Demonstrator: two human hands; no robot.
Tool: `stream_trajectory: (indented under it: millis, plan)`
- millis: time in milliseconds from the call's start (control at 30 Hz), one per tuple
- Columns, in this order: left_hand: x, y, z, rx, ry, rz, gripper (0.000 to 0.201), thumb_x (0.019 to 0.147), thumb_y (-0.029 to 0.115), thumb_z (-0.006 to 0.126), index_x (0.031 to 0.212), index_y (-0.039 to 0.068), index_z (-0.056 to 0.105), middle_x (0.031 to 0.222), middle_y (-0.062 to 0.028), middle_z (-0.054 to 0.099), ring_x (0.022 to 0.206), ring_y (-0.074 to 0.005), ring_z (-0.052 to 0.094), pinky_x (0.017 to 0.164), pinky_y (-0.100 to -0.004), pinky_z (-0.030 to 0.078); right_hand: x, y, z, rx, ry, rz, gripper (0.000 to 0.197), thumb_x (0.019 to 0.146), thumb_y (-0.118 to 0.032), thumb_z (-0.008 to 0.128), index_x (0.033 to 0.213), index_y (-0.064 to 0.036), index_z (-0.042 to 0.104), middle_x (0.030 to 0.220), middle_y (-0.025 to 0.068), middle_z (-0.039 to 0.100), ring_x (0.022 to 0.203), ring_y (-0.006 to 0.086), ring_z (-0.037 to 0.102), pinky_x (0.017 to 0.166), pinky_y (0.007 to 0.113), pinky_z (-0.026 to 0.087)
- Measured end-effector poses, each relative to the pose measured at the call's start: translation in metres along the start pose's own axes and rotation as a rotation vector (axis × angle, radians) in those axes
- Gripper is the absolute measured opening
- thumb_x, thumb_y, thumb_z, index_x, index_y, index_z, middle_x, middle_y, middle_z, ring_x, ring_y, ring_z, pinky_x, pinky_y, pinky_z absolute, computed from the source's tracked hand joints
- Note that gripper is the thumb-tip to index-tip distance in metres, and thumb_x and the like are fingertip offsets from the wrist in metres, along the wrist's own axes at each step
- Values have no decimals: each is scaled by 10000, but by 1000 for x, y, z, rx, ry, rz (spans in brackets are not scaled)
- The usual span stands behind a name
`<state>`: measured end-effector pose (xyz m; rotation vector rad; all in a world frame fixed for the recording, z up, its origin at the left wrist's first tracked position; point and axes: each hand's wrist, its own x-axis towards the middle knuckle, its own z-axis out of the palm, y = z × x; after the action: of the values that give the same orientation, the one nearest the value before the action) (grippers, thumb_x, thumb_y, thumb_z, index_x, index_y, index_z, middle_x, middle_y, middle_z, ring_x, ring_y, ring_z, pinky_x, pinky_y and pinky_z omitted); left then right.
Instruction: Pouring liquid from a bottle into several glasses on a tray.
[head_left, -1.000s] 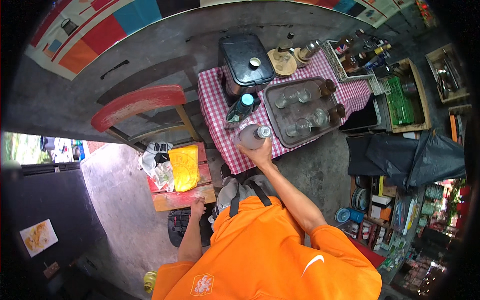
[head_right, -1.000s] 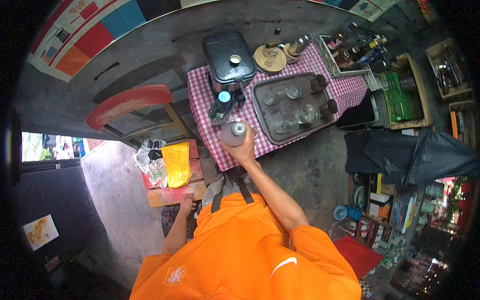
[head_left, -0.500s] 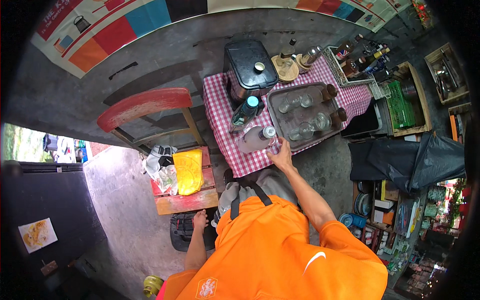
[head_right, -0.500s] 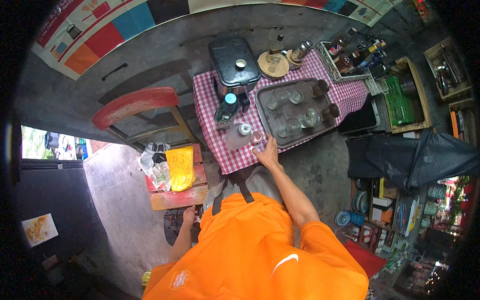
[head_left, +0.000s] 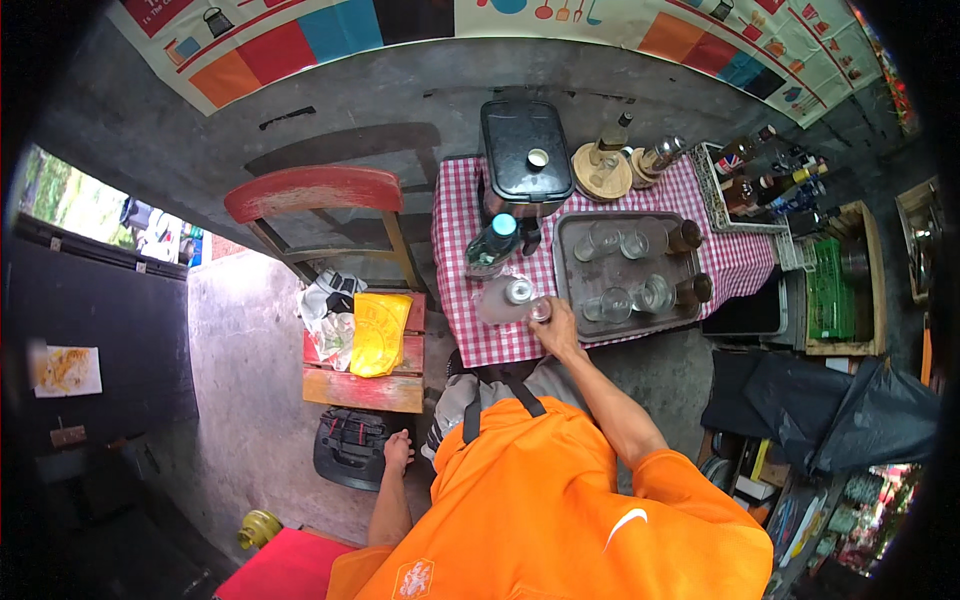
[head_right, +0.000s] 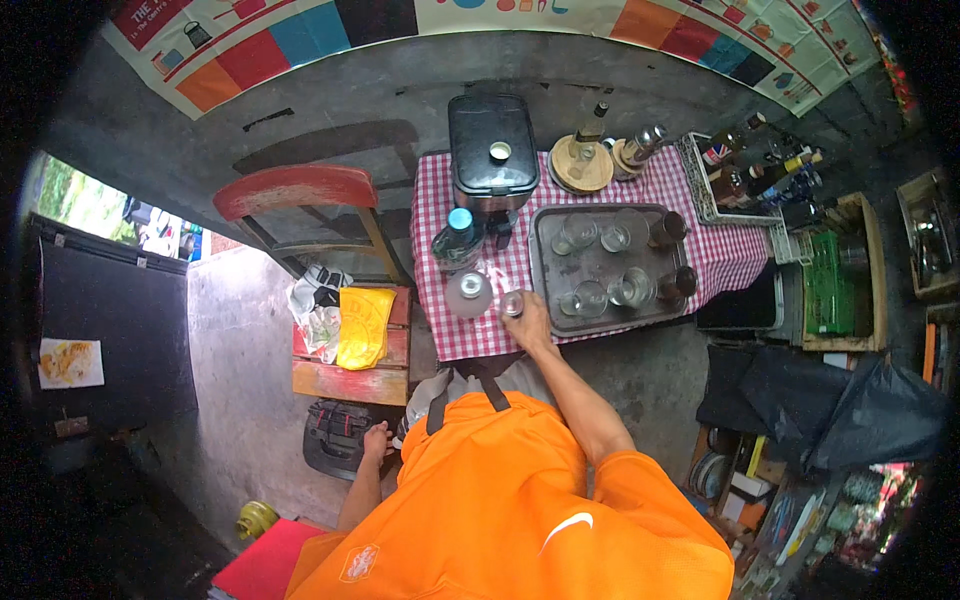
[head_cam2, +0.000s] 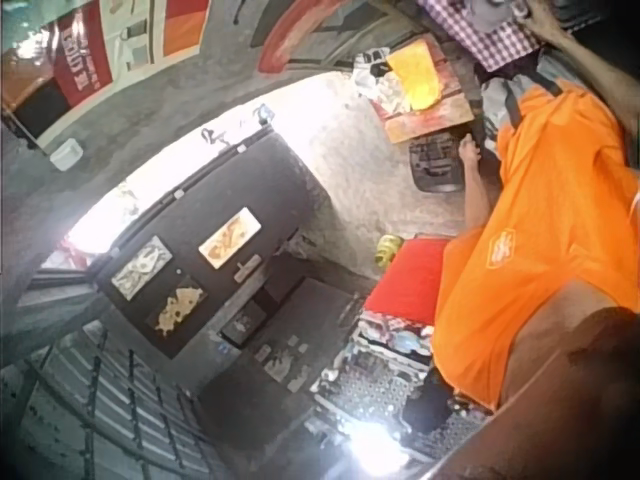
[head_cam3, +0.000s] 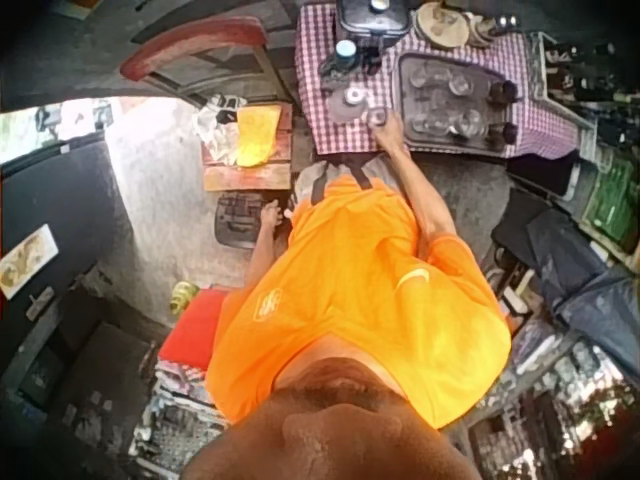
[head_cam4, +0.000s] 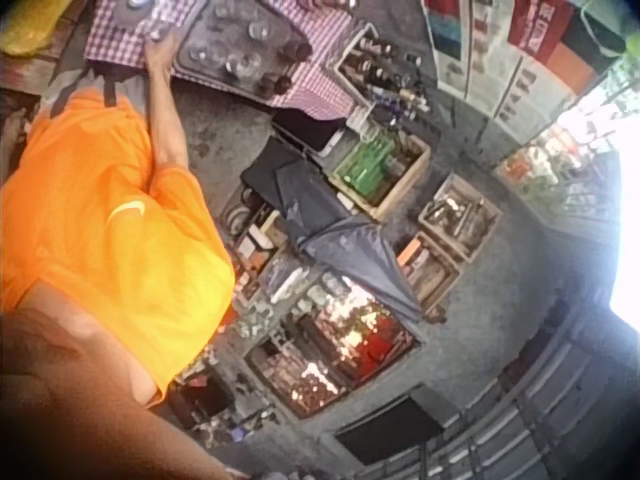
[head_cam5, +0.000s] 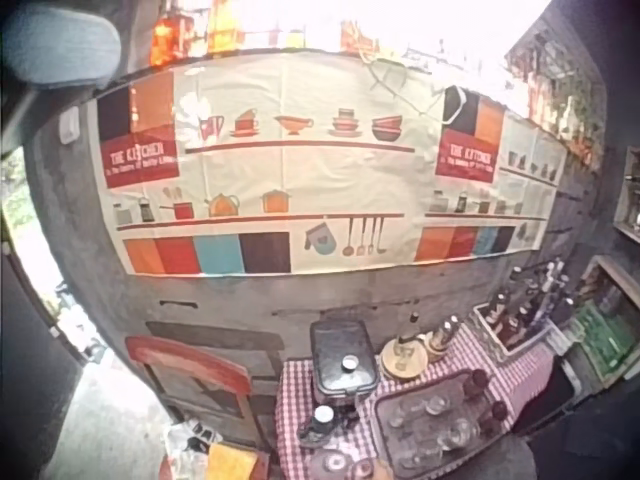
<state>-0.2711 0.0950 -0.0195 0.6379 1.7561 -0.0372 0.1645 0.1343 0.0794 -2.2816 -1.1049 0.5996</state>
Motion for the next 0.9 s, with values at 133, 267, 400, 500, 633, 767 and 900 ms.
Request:
stream_trajectory:
  millis: [133, 267, 400, 500, 633, 767, 900]
  plan:
    - [-14, -8, 54, -52, 83, 25, 346, 863, 348, 564, 1069, 72, 601, 908, -56, 622, 681, -170, 576, 599, -341, 488, -9, -15, -34, 120, -20, -220, 474, 635, -155, 713, 1058, -6, 560, 995, 188, 572, 951, 358, 556, 832, 408, 455]
    - [-17, -28, 118, 43, 74, 202, 315, 868, 314, 552, 984, 33, 635, 839, -79, 633, 738, -155, 593, 637, -294, 473, -16, -25, -99, 231, -91, -331, 467, 620, -153, 712, 1040, -6, 568, 972, 174, 578, 919, 348, 572, 803, 396, 469]
    - [-15, -71, 170, -37, 35, 474, 320, 888, 281, 498, 986, 7, 631, 889, -97, 648, 816, -174, 604, 725, -312, 476, -19, -6, -155, 317, -15, -476, 437, 569, -123, 726, 978, -24, 608, 899, 120, 597, 782, 264, 599, 680, 339, 484]
    - [-56, -86, 196, -73, 47, 371, 317, 888, 269, 490, 991, 4, 631, 907, -101, 649, 831, -185, 604, 743, -319, 473, -22, 24, -208, 345, -48, -359, 476, 562, -133, 717, 1006, -16, 594, 941, 116, 586, 849, 256, 602, 716, 325, 494]
    - [-96, -80, 212, -111, 64, 250, 314, 890, 253, 480, 998, 0, 630, 932, -106, 651, 850, -199, 604, 768, -327, 468, -23, 77, -250, 277, 66, -312, 468, 569, -101, 718, 1014, -27, 594, 940, 104, 585, 806, 233, 599, 683, 299, 490]
    - [-120, -37, 224, -52, 134, 171, 294, 887, 232, 484, 1000, 4, 632, 944, -111, 651, 873, -210, 601, 786, -320, 462, -20, 127, -263, 244, 145, -256, 455, 581, -86, 729, 1012, -28, 594, 944, 96, 588, 812, 232, 600, 682, 298, 488]
    - [-111, 7, 236, -141, 150, 112, 323, 881, 263, 500, 1000, -7, 634, 948, -116, 652, 900, -210, 594, 813, -317, 453, -20, 139, -260, 285, 196, -203, 452, 592, -79, 730, 1019, -26, 593, 947, 93, 588, 827, 234, 604, 691, 314, 489]
